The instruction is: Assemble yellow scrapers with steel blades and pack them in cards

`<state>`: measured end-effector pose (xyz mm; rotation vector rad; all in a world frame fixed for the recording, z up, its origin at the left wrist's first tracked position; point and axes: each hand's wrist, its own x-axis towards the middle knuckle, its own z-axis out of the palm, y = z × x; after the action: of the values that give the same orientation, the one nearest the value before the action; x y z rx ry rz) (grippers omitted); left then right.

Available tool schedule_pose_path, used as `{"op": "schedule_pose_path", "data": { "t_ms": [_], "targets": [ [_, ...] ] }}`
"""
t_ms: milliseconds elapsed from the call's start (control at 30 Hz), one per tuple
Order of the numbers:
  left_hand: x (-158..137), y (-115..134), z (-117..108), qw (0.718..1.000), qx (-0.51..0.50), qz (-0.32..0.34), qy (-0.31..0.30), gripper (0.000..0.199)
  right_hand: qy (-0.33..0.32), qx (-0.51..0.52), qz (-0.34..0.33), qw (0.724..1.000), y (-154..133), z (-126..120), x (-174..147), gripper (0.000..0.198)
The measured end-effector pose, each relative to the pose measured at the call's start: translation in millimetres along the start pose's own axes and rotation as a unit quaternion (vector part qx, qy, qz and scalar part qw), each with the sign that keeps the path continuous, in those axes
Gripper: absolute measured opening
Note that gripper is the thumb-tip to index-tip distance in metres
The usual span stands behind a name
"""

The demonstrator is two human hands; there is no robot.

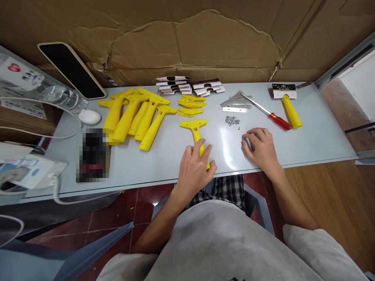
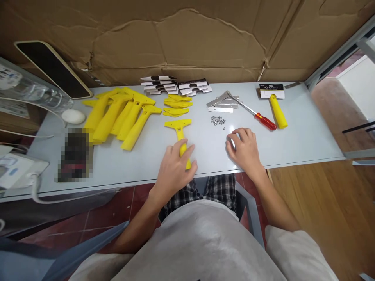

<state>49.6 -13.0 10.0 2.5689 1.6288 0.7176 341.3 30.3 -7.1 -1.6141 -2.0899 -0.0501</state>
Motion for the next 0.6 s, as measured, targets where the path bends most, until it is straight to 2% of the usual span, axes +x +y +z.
{"op": "schedule_pose_path", "data": {
  "t_ms": [200, 300, 367, 467, 533, 600],
  "targets": [
    [-0.6, 5.0, -0.7, 0.999, 0.006, 0.022, -0.03, 0.043, 0.001, 0.011, 0.017, 1.0, -2.3, -2.0, -0.8, 0.028],
    [-1.2, -1.7, -15.2, 0.999, -0.018, 0.029, -0.021, 0.063, -0.001, 0.009, 0.014, 1.0, -1.9, -2.1, -2.0, 0.03],
    [-0.2, -14.7, -29.0, 0.999, -0.046, 0.013, 0.013, 0.07, -0.002, 0.012, 0.014, 1.0, 0.0, -3.4, -1.7, 0.031],
    [4.8, -44.1, -44.9, 0.996, -0.072, -0.031, 0.043, 0.058, -0.023, 0.024, 0.009, 0.999, 7.6, -9.6, 5.7, 0.033],
    [9.5, -64.8, -46.4, 0.996, -0.05, -0.067, 0.037, 0.052, -0.055, 0.041, 0.004, 0.998, 16.7, -16.3, 17.9, 0.037],
    [13.7, -81.2, -40.4, 0.998, -0.036, -0.053, -0.003, 0.048, -0.083, 0.057, 0.004, 0.995, 29.5, -22.7, 35.6, 0.04]
  ]
}}
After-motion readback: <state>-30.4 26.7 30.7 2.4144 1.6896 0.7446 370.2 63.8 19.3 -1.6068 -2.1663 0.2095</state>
